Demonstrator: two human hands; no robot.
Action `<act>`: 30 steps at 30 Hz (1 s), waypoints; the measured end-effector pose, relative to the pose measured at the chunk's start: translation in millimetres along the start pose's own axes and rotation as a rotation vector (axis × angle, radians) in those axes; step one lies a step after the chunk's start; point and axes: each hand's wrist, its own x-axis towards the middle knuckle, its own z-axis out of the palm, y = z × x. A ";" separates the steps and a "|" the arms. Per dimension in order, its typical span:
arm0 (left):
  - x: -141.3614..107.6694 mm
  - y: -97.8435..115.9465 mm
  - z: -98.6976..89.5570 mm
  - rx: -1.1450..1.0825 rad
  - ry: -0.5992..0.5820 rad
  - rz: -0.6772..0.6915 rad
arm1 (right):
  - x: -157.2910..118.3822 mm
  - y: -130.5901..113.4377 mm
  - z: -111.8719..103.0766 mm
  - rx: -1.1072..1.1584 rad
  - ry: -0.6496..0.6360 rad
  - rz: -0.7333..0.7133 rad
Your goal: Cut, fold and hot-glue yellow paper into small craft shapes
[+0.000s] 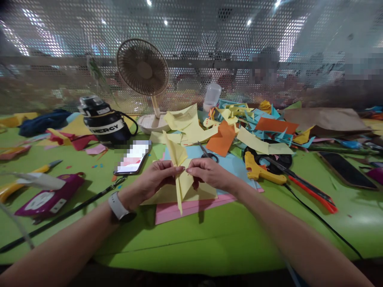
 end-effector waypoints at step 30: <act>0.9 1.2 -8.3 0.099 -0.109 -0.036 | 0.3 -2.6 -9.3 -0.087 -0.128 0.065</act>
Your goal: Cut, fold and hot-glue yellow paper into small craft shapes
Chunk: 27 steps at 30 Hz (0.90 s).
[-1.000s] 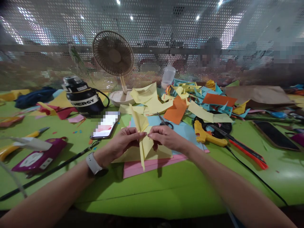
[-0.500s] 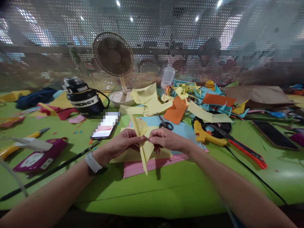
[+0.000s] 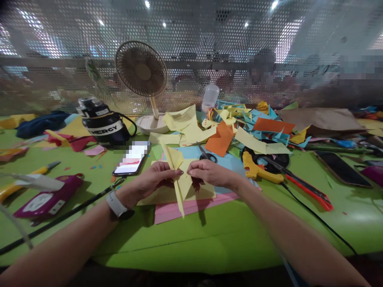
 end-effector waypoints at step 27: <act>6.0 -2.8 -10.3 -0.117 0.019 -0.032 | -2.1 1.4 -1.5 -0.323 0.327 -0.196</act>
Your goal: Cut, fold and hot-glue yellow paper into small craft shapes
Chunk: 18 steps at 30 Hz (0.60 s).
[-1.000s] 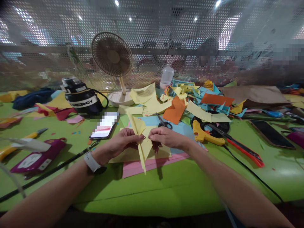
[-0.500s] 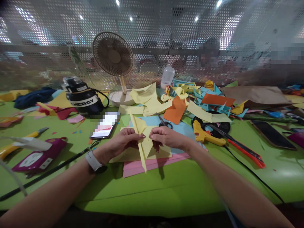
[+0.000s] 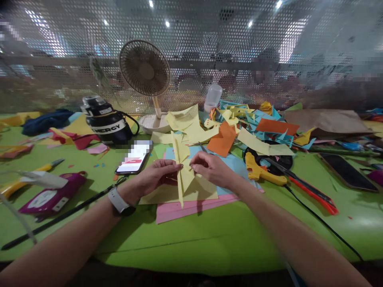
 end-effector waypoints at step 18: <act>-0.4 -4.5 8.7 -0.206 0.092 0.041 | -0.8 6.9 12.5 -0.102 0.027 -0.358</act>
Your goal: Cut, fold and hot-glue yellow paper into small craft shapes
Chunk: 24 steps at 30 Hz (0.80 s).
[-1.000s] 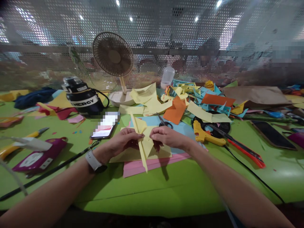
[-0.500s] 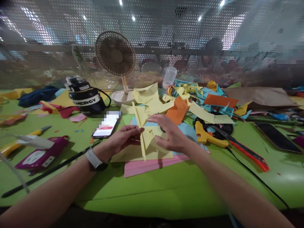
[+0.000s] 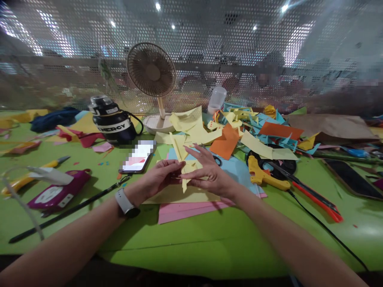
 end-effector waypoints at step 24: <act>-3.7 -10.4 14.2 -0.127 0.030 0.100 | 1.4 -3.1 11.5 0.120 0.147 0.266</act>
